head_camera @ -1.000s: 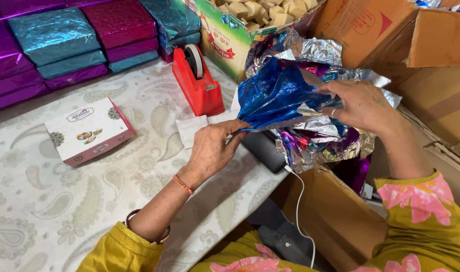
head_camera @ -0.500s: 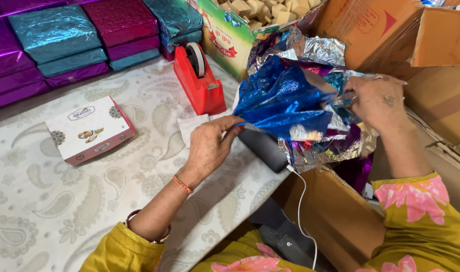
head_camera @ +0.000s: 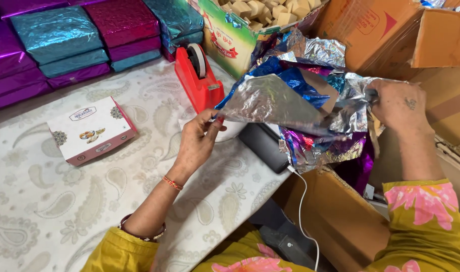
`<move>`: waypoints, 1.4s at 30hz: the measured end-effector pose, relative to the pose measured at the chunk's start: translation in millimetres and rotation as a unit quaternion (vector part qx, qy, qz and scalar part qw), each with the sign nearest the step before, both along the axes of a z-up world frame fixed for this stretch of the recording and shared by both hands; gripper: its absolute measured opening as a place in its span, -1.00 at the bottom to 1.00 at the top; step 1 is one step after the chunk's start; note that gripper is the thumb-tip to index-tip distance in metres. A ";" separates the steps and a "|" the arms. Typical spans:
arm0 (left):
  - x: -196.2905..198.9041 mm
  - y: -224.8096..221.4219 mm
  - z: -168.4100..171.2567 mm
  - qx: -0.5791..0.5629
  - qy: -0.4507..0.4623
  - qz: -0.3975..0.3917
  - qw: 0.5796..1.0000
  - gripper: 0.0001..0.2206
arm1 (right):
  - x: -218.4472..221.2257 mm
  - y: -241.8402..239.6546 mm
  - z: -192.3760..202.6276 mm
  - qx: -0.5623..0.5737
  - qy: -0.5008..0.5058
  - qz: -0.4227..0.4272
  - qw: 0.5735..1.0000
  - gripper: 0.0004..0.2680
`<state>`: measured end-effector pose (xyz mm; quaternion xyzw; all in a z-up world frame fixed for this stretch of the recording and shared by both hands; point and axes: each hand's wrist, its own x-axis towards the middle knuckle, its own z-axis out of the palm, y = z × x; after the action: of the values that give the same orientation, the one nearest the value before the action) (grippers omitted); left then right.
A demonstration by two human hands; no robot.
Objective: The person wraps a rectangular box with blue metallic foil paper, folds the edges closed, and stacks it with other finished foil-wrapped boxes. They then take an empty box from a bin, place wooden objects inside, close the lid, and begin wrapping that box with foil paper as well.
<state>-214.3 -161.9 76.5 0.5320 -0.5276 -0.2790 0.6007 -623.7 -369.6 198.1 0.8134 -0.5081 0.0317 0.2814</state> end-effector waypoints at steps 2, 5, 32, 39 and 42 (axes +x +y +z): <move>1.8 -2.3 -2.8 0.018 0.025 -0.006 0.999 -0.85 | 9.7 15.3 8.7 0.007 -0.036 0.046 0.998 -0.76; 5.2 -9.0 -8.6 0.034 0.087 -0.029 0.995 -0.86 | 32.6 40.1 19.8 0.030 -0.133 0.150 0.979 -0.73; -14.9 9.7 -26.7 0.055 0.262 -0.011 0.963 -0.13 | 140.6 73.9 -5.1 0.089 -0.173 0.324 0.926 -0.75; -5.1 7.0 -27.1 0.046 0.260 0.038 0.964 -0.29 | 140.1 9.8 -15.6 0.080 -0.196 0.271 0.939 -0.66; -3.4 10.5 -20.2 0.063 0.276 0.045 0.958 -0.34 | 156.9 3.7 -13.7 0.094 -0.190 0.269 0.939 -0.61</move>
<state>-217.7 -151.4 56.3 0.4940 -0.2982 -0.4206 0.7001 -466.8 -365.8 184.5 0.9211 -0.3151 0.2128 0.0830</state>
